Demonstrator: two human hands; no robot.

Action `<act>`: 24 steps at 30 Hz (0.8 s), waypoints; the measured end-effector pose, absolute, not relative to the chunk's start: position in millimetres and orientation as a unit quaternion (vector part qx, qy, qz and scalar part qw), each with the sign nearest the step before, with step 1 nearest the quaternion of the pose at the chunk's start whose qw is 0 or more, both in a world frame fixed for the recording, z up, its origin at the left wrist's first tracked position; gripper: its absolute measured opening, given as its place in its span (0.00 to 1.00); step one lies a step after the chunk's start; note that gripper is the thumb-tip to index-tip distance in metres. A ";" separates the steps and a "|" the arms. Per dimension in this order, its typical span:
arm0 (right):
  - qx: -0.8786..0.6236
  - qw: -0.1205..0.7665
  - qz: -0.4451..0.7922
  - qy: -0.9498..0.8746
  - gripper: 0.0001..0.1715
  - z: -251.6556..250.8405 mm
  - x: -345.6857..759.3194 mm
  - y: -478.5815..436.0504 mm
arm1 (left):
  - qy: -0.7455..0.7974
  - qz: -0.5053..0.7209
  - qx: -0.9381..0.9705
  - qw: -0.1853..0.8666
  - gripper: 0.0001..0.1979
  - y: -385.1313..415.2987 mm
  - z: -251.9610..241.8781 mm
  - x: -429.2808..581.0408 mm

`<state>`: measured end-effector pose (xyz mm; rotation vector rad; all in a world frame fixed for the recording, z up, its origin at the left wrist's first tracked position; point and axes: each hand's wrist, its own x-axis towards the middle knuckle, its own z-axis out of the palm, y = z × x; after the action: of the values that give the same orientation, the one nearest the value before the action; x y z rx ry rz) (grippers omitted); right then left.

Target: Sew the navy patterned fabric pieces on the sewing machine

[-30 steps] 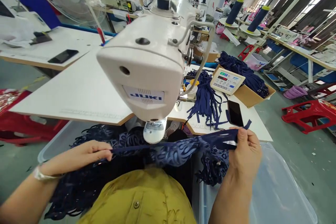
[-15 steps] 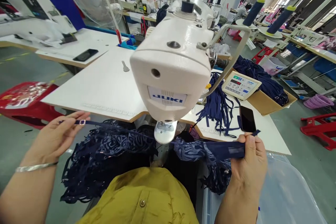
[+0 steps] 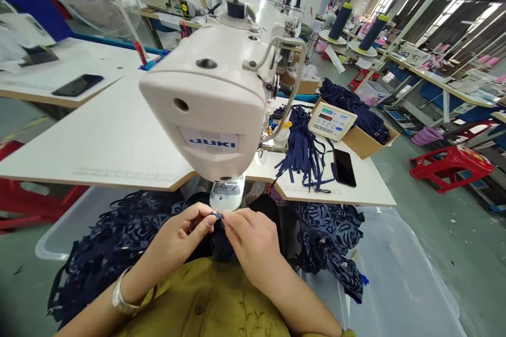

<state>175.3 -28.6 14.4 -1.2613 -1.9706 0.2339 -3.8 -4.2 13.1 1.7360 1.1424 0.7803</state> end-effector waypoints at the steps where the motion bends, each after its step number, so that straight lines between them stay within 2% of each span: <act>1: -0.497 0.367 0.054 -0.785 0.09 13.3 174.1 -28.6 | 0.462 0.311 0.724 0.406 0.11 -4.1 13.0 -2.5; 3: -0.502 0.336 -0.017 -0.797 0.09 11.4 172.1 -28.8 | 0.459 0.300 0.774 0.316 0.10 -3.6 12.5 -2.8; 6: -0.510 0.313 -0.079 -0.797 0.09 10.8 167.7 -28.7 | 0.402 0.302 0.858 0.105 0.10 -4.0 12.7 -6.7; 8: -0.519 0.313 -0.082 -0.791 0.08 11.3 163.5 -28.5 | 0.351 0.294 0.888 -0.030 0.12 -4.9 15.2 -9.7; 10: -0.535 0.318 -0.054 -0.781 0.11 11.2 159.7 -28.5 | 0.323 0.276 0.899 -0.105 0.14 -5.5 19.0 -12.1; 13: -0.552 0.345 0.008 -0.759 0.13 9.1 158.0 -29.3 | 0.318 0.261 0.903 -0.125 0.14 -5.2 22.3 -14.2; 17: -0.517 0.393 0.057 -0.758 0.09 6.5 163.9 -29.9 | 0.324 0.272 0.904 -0.068 0.13 -3.5 18.7 -14.9; 20: -0.505 0.391 0.095 -0.764 0.08 6.7 166.5 -29.3 | 0.320 0.274 0.906 -0.052 0.13 -3.9 14.5 -14.0; 24: -0.553 0.358 0.045 -0.751 0.13 6.2 160.8 -29.9 | 0.298 0.263 0.912 -0.102 0.15 -8.4 13.3 -11.7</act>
<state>160.8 -29.9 6.2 -1.4263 -1.9387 0.1155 -11.7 -8.4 13.3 3.0673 1.0019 0.8842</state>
